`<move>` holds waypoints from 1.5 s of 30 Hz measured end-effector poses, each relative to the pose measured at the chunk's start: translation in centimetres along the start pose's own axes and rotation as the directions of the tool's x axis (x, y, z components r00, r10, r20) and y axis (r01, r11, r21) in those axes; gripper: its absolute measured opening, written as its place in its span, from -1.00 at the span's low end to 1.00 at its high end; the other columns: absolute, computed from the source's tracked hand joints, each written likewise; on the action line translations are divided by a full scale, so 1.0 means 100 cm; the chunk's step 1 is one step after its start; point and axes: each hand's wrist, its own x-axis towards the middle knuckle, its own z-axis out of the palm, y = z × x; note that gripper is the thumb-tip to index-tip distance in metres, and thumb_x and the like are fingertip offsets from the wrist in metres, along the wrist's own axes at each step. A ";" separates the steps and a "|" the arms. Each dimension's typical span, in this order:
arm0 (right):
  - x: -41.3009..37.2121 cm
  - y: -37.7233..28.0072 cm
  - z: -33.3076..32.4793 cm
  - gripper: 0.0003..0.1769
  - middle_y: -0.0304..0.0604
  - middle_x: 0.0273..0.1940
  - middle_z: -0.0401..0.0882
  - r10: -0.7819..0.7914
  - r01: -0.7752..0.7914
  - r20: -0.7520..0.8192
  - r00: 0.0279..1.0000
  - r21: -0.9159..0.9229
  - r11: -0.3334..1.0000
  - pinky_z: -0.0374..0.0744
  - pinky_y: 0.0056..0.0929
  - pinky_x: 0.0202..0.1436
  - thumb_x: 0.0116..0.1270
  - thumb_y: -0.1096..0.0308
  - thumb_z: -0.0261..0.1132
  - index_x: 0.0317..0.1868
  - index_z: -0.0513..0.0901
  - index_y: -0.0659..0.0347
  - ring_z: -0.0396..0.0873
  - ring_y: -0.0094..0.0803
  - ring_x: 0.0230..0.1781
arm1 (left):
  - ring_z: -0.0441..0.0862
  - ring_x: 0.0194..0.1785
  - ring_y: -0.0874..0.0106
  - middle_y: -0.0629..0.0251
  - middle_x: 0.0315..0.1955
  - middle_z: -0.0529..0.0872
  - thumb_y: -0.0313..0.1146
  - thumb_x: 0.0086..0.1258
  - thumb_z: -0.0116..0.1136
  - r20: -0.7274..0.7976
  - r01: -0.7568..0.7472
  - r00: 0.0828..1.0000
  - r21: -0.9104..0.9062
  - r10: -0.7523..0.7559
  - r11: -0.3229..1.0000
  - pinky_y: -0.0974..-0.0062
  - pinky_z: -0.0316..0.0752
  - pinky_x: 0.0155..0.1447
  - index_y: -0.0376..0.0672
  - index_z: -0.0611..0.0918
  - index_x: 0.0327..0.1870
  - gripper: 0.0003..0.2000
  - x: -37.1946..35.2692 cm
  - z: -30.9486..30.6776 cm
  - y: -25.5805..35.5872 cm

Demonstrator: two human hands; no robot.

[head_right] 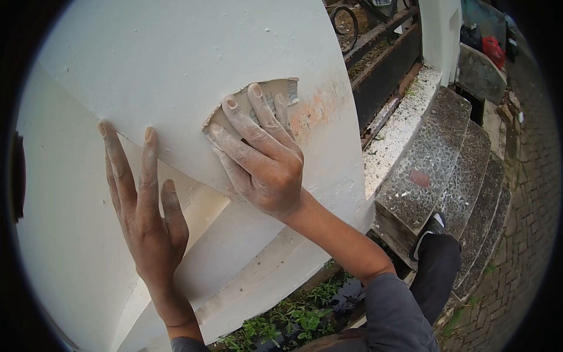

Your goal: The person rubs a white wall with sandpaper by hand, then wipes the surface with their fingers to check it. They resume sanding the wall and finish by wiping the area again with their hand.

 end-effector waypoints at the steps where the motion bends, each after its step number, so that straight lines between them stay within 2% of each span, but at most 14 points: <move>1: -0.018 -0.003 -0.004 -0.78 -0.12 0.07 0.60 -0.008 0.007 0.073 0.997 0.019 1.000 0.22 0.07 0.36 0.12 0.40 0.37 -0.18 0.73 0.06 0.40 0.04 0.26 | 0.05 0.48 0.11 0.19 0.46 0.05 -0.59 0.14 0.00 0.025 -0.001 1.000 -0.006 0.001 1.000 0.04 0.10 0.45 0.14 0.39 0.32 -0.36 -0.001 -0.001 0.000; 4: -0.073 -0.001 -0.016 -0.73 -0.17 0.06 0.62 -0.076 0.071 0.221 0.972 0.034 0.997 0.22 0.09 0.36 0.11 0.39 0.38 -0.13 0.72 0.03 0.44 -0.03 0.23 | 0.05 0.48 0.12 0.18 0.47 0.04 -0.62 0.12 -0.02 0.033 0.011 0.999 -0.035 -0.009 0.999 0.05 0.12 0.44 0.14 0.40 0.32 -0.35 0.002 -0.006 -0.002; 8: -0.007 -0.010 -0.002 -0.80 -0.17 0.01 0.64 0.033 -0.036 0.063 0.997 0.057 0.998 0.26 0.11 0.33 0.14 0.37 0.37 -0.18 0.72 0.02 0.45 -0.03 0.22 | 0.04 0.49 0.12 0.19 0.47 0.03 -0.64 0.09 -0.01 0.037 0.033 0.999 -0.131 -0.029 0.991 0.06 0.13 0.44 0.14 0.41 0.31 -0.33 0.001 -0.001 0.003; 11: -0.067 -0.006 -0.007 -0.79 -0.15 0.03 0.63 -0.013 0.005 0.137 0.991 0.058 0.998 0.23 0.06 0.34 0.13 0.39 0.35 -0.18 0.71 0.08 0.45 -0.01 0.22 | 0.02 0.49 0.12 0.19 0.47 0.02 -0.65 0.06 -0.01 0.071 0.028 0.997 -0.140 -0.018 0.990 0.06 0.14 0.44 0.15 0.41 0.31 -0.31 0.000 -0.005 0.001; 13: -0.061 -0.006 -0.005 -0.79 -0.15 0.02 0.64 -0.069 0.062 0.139 0.988 0.057 0.996 0.25 0.05 0.34 0.14 0.38 0.34 -0.18 0.72 0.08 0.46 -0.02 0.21 | 0.01 0.50 0.12 0.19 0.47 0.01 -0.65 0.05 0.00 0.064 0.031 0.998 -0.131 -0.023 0.991 0.05 0.14 0.44 0.17 0.41 0.31 -0.30 0.002 -0.006 -0.001; 16: -0.011 -0.009 -0.001 -0.79 -0.17 -0.01 0.65 -0.048 0.039 0.117 0.992 0.078 0.996 0.27 0.09 0.32 0.14 0.36 0.35 -0.17 0.72 0.06 0.48 -0.03 0.19 | 0.01 0.50 0.12 0.19 0.47 0.01 -0.66 0.04 0.01 0.073 0.045 0.997 -0.149 -0.035 0.988 0.05 0.14 0.44 0.19 0.40 0.32 -0.28 0.000 -0.003 0.003; 20: -0.081 0.005 -0.011 -0.81 -0.16 -0.04 0.66 -0.043 0.038 0.151 0.988 0.033 0.999 0.29 0.07 0.30 0.12 0.37 0.37 -0.21 0.73 0.07 0.49 -0.01 0.18 | 0.01 0.50 0.12 0.20 0.48 0.00 -0.65 0.03 0.02 0.075 0.030 0.997 -0.179 -0.017 0.983 0.04 0.13 0.44 0.20 0.39 0.32 -0.27 -0.003 -0.002 0.000; 26: -0.016 -0.008 -0.002 -0.79 -0.17 -0.04 0.67 -0.051 0.042 0.117 0.992 0.080 0.996 0.37 0.02 0.24 0.12 0.39 0.37 -0.19 0.73 0.05 0.50 -0.05 0.17 | -0.01 0.50 0.10 0.18 0.48 -0.02 -0.68 -0.02 -0.03 0.068 0.025 0.998 -0.135 -0.016 0.991 0.04 0.12 0.45 0.19 0.38 0.33 -0.23 -0.001 0.003 0.002; 30: -0.061 -0.004 -0.011 -0.76 -0.17 -0.03 0.67 -0.020 0.010 0.151 0.988 0.067 0.998 0.36 -0.01 0.26 0.10 0.41 0.36 -0.17 0.73 0.05 0.49 -0.04 0.18 | -0.04 0.50 0.10 0.14 0.48 -0.03 -0.73 -0.09 -0.08 0.087 -0.006 0.996 -0.100 0.015 0.995 0.04 0.11 0.46 0.19 0.37 0.33 -0.18 -0.001 -0.001 0.000; 35: -0.003 -0.010 -0.003 -0.77 -0.16 -0.04 0.67 -0.090 0.077 0.138 0.986 0.094 0.993 0.37 -0.01 0.26 0.11 0.41 0.37 -0.18 0.72 0.05 0.52 -0.03 0.15 | -0.01 0.50 0.09 0.15 0.48 -0.04 -0.75 -0.13 -0.09 0.069 -0.009 0.997 -0.076 0.014 0.997 0.04 0.12 0.45 0.20 0.36 0.34 -0.15 0.000 0.004 0.002; 38: -0.077 0.003 -0.016 -0.73 -0.16 -0.01 0.66 -0.038 0.026 0.182 0.983 0.067 0.997 0.34 -0.01 0.28 0.09 0.42 0.36 -0.14 0.72 0.09 0.52 -0.04 0.15 | 0.03 0.49 0.08 0.16 0.48 -0.03 -0.75 -0.13 -0.10 0.084 -0.011 0.996 -0.073 0.017 0.997 0.05 0.15 0.44 0.20 0.35 0.35 -0.14 -0.003 0.000 0.000; 41: -0.055 -0.003 -0.009 -0.72 -0.17 -0.02 0.66 -0.065 0.053 0.142 0.988 0.088 0.995 0.33 0.01 0.31 0.09 0.44 0.36 -0.13 0.71 0.10 0.52 -0.06 0.15 | 0.05 0.48 0.09 0.16 0.48 -0.03 -0.76 -0.13 -0.11 0.074 0.011 0.997 -0.078 -0.006 0.997 0.08 0.19 0.43 0.20 0.34 0.36 -0.13 -0.001 -0.001 0.001; 43: -0.005 -0.016 -0.002 -0.76 -0.16 -0.04 0.67 -0.094 0.077 0.152 0.984 0.112 0.991 0.33 0.03 0.31 0.11 0.43 0.36 -0.16 0.72 0.09 0.52 -0.07 0.15 | 0.06 0.48 0.10 0.17 0.48 -0.03 -0.76 -0.12 -0.11 0.070 0.020 0.997 -0.093 -0.014 0.995 0.10 0.22 0.41 0.20 0.33 0.36 -0.13 -0.001 0.002 0.004; 45: -0.017 -0.013 -0.005 -0.78 -0.15 -0.04 0.66 -0.061 0.046 0.159 0.985 0.098 0.994 0.32 0.01 0.31 0.10 0.43 0.36 -0.18 0.72 0.10 0.52 -0.06 0.15 | 0.06 0.48 0.11 0.16 0.48 -0.03 -0.76 -0.12 -0.12 0.052 0.008 0.999 -0.109 -0.003 0.994 0.11 0.25 0.40 0.19 0.32 0.37 -0.13 -0.003 0.004 0.004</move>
